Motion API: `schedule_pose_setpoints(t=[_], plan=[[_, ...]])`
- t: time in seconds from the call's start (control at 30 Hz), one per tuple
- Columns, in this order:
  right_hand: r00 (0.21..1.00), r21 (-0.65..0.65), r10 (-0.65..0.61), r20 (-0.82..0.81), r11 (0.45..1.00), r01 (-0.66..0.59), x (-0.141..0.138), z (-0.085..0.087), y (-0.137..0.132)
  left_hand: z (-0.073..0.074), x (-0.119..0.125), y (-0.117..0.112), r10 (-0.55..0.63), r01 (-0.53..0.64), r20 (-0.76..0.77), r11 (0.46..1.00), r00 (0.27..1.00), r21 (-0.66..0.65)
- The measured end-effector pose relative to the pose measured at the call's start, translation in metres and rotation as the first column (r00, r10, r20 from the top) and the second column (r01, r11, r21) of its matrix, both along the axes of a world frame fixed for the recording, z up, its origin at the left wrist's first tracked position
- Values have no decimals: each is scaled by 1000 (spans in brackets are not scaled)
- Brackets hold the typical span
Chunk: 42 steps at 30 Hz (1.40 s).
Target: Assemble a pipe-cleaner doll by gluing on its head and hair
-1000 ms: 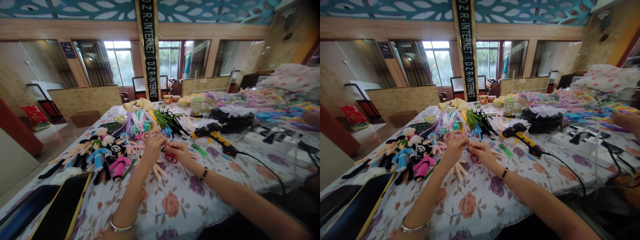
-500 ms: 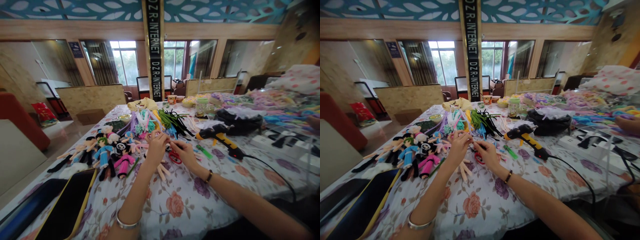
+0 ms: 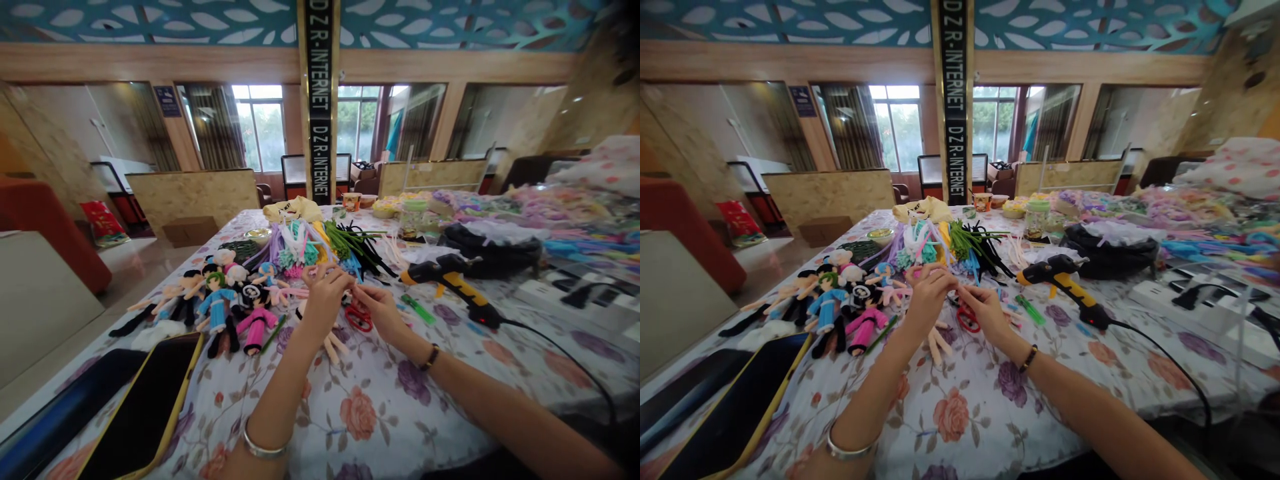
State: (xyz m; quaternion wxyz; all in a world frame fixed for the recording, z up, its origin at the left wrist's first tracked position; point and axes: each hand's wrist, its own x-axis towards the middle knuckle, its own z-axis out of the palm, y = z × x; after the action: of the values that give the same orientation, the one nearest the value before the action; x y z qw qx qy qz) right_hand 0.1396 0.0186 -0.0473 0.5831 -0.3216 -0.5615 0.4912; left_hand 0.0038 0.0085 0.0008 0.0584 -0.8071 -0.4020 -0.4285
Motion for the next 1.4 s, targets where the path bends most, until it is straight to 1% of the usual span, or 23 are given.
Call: schedule_pose_setpoints(t=[0.1,0.2,0.3,0.4,0.5,0.57,0.6,0.67,0.8,0.9,0.97,1.0,1.1,1.17,1.3,1.4], plan=[[998,-17,14,-64,1000,-15,-1,2,0,1,2,0,25,-19,70,996,997,-87],[998,-32,19,-58,999,-21,-2,1,0,0,4,1,28,-13,92,987,995,-160],[1000,10,-9,10,1000,9,-2,0,0,-1,5,2,41,-17,142,986,989,-167],[992,70,-86,93,994,80,-2,0,0,0,4,3,76,-40,225,986,971,-162],[972,89,-178,151,982,166,-1,1,-1,2,2,4,100,-56,277,985,956,-162],[960,86,-194,203,980,180,-1,1,-2,3,2,4,108,-65,273,985,956,-160],[958,75,-178,224,983,165,-1,1,-2,3,1,4,114,-74,265,985,957,-158],[968,34,-107,225,994,102,-1,2,-2,3,1,4,140,-105,254,983,957,-150],[989,-81,66,133,995,-56,-3,3,-3,4,0,3,191,-161,264,978,945,-132],[992,-145,110,62,984,-100,-4,4,-2,4,-1,5,200,-159,289,974,936,-159],[995,-153,96,22,984,-92,-5,3,-1,3,-1,8,188,-122,328,970,926,-210],[996,-151,84,11,985,-82,-5,3,0,3,-1,9,170,-84,358,967,918,-242],[998,-137,57,-1,989,-56,-4,1,2,0,-2,14,85,81,457,940,885,-332],[998,-122,65,3,991,-64,-4,0,2,-1,-1,15,51,161,503,916,863,-368],[993,-103,111,43,989,-106,-5,2,0,-3,-1,16,29,208,547,907,837,-367],[992,-99,107,65,990,-101,-6,2,-1,-4,-1,17,19,194,524,917,851,-349]])
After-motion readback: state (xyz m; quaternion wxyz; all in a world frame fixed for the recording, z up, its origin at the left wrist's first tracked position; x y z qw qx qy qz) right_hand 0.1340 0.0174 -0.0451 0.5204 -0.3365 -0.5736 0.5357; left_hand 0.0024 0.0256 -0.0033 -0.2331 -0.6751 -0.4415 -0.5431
